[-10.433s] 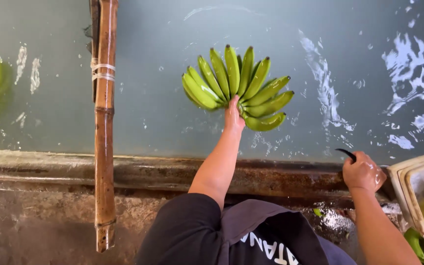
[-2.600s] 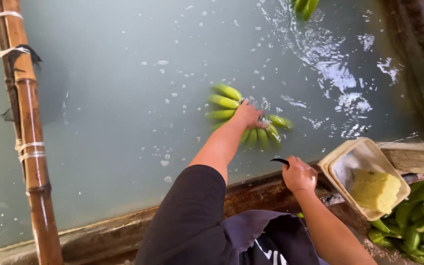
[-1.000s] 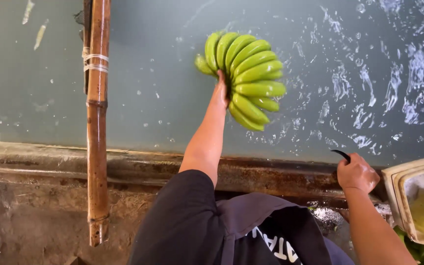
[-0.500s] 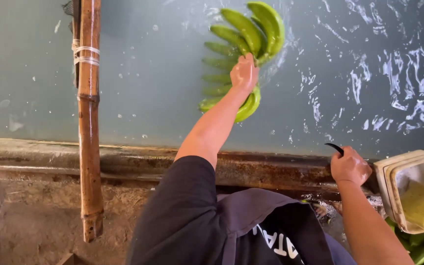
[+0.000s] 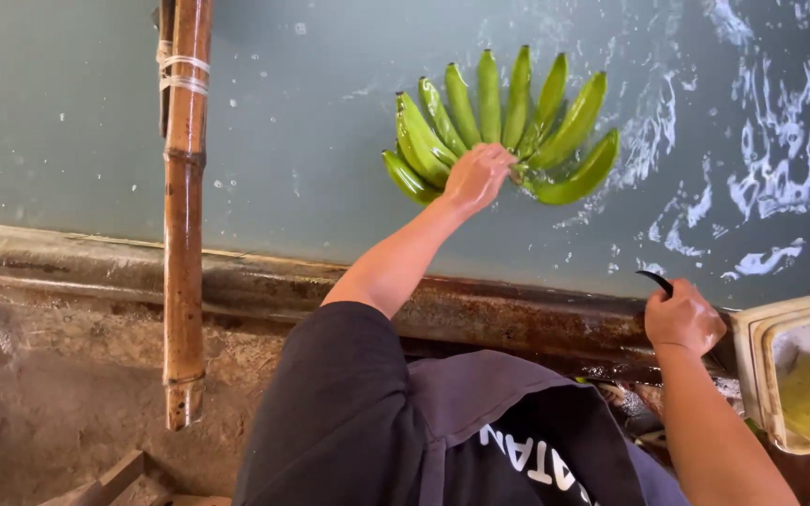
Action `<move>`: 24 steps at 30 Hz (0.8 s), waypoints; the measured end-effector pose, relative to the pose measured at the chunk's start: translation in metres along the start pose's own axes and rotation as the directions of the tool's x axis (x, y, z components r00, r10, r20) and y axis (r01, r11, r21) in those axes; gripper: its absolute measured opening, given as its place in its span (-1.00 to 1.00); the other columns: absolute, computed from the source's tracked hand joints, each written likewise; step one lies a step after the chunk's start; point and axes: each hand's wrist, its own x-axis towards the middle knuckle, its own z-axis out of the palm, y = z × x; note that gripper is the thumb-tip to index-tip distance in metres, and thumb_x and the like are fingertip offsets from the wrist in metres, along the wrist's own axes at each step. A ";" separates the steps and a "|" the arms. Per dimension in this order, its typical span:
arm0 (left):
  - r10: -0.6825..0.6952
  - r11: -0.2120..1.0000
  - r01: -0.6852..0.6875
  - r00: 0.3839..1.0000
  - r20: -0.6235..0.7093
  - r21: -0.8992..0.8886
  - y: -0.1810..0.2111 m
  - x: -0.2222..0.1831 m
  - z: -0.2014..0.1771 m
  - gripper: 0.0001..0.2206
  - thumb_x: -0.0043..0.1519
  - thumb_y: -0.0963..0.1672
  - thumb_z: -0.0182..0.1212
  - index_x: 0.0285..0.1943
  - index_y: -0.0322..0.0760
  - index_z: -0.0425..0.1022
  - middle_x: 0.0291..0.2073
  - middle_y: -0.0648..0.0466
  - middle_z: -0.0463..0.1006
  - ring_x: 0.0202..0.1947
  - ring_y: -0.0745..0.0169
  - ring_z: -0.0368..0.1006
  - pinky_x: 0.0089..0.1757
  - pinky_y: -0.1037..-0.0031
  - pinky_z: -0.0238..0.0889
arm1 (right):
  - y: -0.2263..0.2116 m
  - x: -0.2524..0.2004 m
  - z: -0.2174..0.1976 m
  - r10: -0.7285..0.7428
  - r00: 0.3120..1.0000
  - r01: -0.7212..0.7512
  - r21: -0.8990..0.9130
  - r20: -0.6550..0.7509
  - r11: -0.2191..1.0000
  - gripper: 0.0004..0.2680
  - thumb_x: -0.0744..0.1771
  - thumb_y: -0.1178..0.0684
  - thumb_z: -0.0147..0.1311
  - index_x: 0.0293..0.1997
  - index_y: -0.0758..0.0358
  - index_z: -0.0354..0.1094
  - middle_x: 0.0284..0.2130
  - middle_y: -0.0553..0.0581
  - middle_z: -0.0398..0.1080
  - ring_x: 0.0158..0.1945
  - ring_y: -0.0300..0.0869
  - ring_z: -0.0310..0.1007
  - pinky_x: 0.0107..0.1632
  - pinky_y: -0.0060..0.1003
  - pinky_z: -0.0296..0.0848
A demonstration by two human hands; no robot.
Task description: Cleaning and cutting clusters of green bananas in a water tank.
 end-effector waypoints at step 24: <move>-0.707 0.694 0.720 0.680 -0.197 -0.003 -0.131 0.013 -0.101 -0.66 0.25 0.09 0.24 0.16 0.11 0.51 -0.08 0.05 0.67 -0.07 -0.11 0.56 -0.05 0.17 0.37 | -0.009 -0.007 -0.012 -0.001 0.996 0.004 0.041 -0.092 0.999 -0.86 0.38 -0.06 0.07 -0.12 0.02 0.55 -0.20 0.15 0.58 -0.16 0.13 0.57 -0.12 0.01 0.50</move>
